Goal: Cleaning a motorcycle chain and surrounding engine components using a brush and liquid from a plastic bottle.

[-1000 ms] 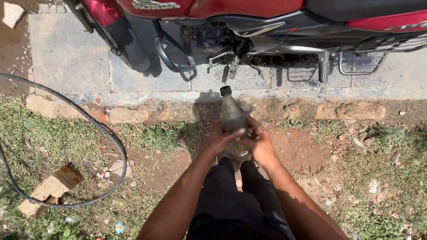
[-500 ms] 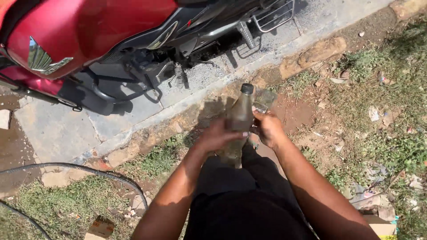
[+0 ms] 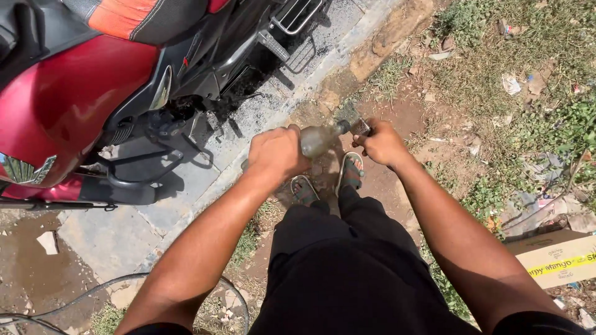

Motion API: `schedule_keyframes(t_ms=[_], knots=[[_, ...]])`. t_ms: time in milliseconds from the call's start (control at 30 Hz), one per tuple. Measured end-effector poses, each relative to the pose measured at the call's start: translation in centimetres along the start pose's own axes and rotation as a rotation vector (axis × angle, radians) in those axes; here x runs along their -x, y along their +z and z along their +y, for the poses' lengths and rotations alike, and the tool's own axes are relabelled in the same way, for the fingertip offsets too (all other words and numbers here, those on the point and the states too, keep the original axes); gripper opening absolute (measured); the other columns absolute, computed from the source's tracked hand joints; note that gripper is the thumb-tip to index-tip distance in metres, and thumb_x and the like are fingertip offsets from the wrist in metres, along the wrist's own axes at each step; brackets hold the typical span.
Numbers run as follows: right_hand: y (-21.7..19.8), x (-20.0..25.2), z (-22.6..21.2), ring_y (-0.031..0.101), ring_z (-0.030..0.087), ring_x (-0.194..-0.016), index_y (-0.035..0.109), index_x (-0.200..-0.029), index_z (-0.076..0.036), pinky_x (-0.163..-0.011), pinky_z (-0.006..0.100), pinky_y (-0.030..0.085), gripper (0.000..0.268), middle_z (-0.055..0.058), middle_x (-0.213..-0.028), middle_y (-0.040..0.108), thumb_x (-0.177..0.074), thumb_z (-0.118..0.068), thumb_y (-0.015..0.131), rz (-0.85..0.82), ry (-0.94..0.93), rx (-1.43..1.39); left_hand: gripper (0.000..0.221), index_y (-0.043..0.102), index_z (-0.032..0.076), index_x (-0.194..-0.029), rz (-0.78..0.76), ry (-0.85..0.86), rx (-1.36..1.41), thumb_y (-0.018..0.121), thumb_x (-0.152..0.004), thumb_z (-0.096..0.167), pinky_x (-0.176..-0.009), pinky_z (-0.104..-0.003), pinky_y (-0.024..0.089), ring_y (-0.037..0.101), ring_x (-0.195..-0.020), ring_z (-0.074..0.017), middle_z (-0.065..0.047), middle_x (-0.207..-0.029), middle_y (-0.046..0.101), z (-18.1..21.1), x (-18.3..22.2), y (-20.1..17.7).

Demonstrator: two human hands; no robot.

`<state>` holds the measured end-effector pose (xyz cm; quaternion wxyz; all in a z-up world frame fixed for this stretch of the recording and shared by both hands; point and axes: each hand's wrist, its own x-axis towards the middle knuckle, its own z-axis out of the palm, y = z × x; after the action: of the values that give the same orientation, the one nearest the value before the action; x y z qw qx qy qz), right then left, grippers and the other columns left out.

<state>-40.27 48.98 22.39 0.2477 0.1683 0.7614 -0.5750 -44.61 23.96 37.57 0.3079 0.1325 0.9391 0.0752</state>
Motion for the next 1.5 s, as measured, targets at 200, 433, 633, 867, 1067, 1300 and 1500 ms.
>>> schedule_keyframes(t_ms=[200, 433, 633, 867, 1067, 1300, 1500], knots=[[-1.1, -0.5, 0.5, 0.066, 0.018, -0.061, 0.064, -0.115, 0.004, -0.054, 0.034, 0.052, 0.029, 0.012, -0.089, 0.079, -0.092, -0.013, 0.07, 0.034, 0.047, 0.062, 0.049, 0.07, 0.007, -0.107, 0.028, 0.025, -0.141, 0.082, -0.068, 0.034, -0.083, -0.044, 0.059, 0.074, -0.093, -0.0321, -0.016, -0.098, 0.076, 1.7, -0.1, -2.9], [-1.6, -0.4, -1.5, 0.068, 0.016, -0.066, 0.066, -0.118, 0.001, -0.059, 0.033, 0.054, 0.029, 0.011, -0.091, 0.079, -0.092, -0.011, 0.068, 0.033, 0.079, 0.046, 0.049, 0.067, 0.005, -0.107, 0.097, 0.094, -0.191, 0.083, -0.069, 0.031, -0.08, -0.045, 0.059, 0.073, -0.092, -0.0323, -0.016, -0.095, 0.075, 1.5, 0.2, -3.7], [-1.5, -0.7, -3.1, 0.068, 0.014, -0.071, 0.066, -0.119, 0.003, -0.062, 0.032, 0.053, 0.029, 0.01, -0.093, 0.079, -0.093, -0.011, 0.068, 0.028, 0.092, -0.002, 0.039, 0.067, 0.006, -0.107, 0.142, 0.083, -0.194, 0.078, -0.074, 0.024, -0.079, -0.046, 0.059, 0.074, -0.089, -0.0329, -0.016, -0.094, 0.076, -0.6, 0.3, -2.4], [-0.8, -0.4, -5.5, 0.065, 0.016, -0.071, 0.061, -0.129, 0.002, -0.062, 0.032, 0.05, 0.039, 0.01, -0.092, 0.079, -0.094, -0.013, 0.07, 0.017, 0.167, 0.093, 0.047, 0.063, 0.002, -0.113, 0.066, 0.011, -0.185, 0.078, -0.075, 0.024, -0.073, -0.045, 0.06, 0.075, -0.084, -0.0306, -0.015, -0.091, 0.075, 0.1, 1.9, -5.0], [-0.8, -1.0, -5.2, 0.07, 0.011, -0.076, 0.064, -0.129, 0.002, -0.062, 0.031, 0.051, 0.039, 0.01, -0.094, 0.078, -0.092, -0.011, 0.067, -0.039, 0.048, 0.06, 0.047, 0.065, 0.004, -0.11, 0.127, 0.058, -0.168, 0.08, -0.072, 0.028, -0.075, -0.045, 0.06, 0.074, -0.086, -0.0307, -0.015, -0.089, 0.075, -0.4, 1.7, -5.3], [-1.6, -1.1, -5.5, 0.069, 0.014, -0.074, 0.063, -0.128, -0.001, -0.061, 0.031, 0.052, 0.038, 0.01, -0.092, 0.078, -0.092, -0.011, 0.07, -0.01, 0.053, 0.073, 0.045, 0.066, 0.003, -0.11, 0.105, 0.035, -0.194, 0.079, -0.074, 0.027, -0.075, -0.045, 0.06, 0.074, -0.086, -0.0305, -0.015, -0.091, 0.075, -0.5, 1.6, -4.9], [-2.6, -1.0, -5.4, 0.068, 0.013, -0.074, 0.068, -0.116, 0.002, -0.061, 0.031, 0.051, 0.026, 0.01, -0.091, 0.078, -0.093, -0.01, 0.069, -0.027, 0.008, 0.003, 0.042, 0.066, 0.004, -0.11, 0.13, 0.019, -0.172, 0.076, -0.074, 0.023, -0.077, -0.045, 0.059, 0.074, -0.087, -0.0305, -0.016, -0.092, 0.075, -0.6, 1.4, -4.3]])
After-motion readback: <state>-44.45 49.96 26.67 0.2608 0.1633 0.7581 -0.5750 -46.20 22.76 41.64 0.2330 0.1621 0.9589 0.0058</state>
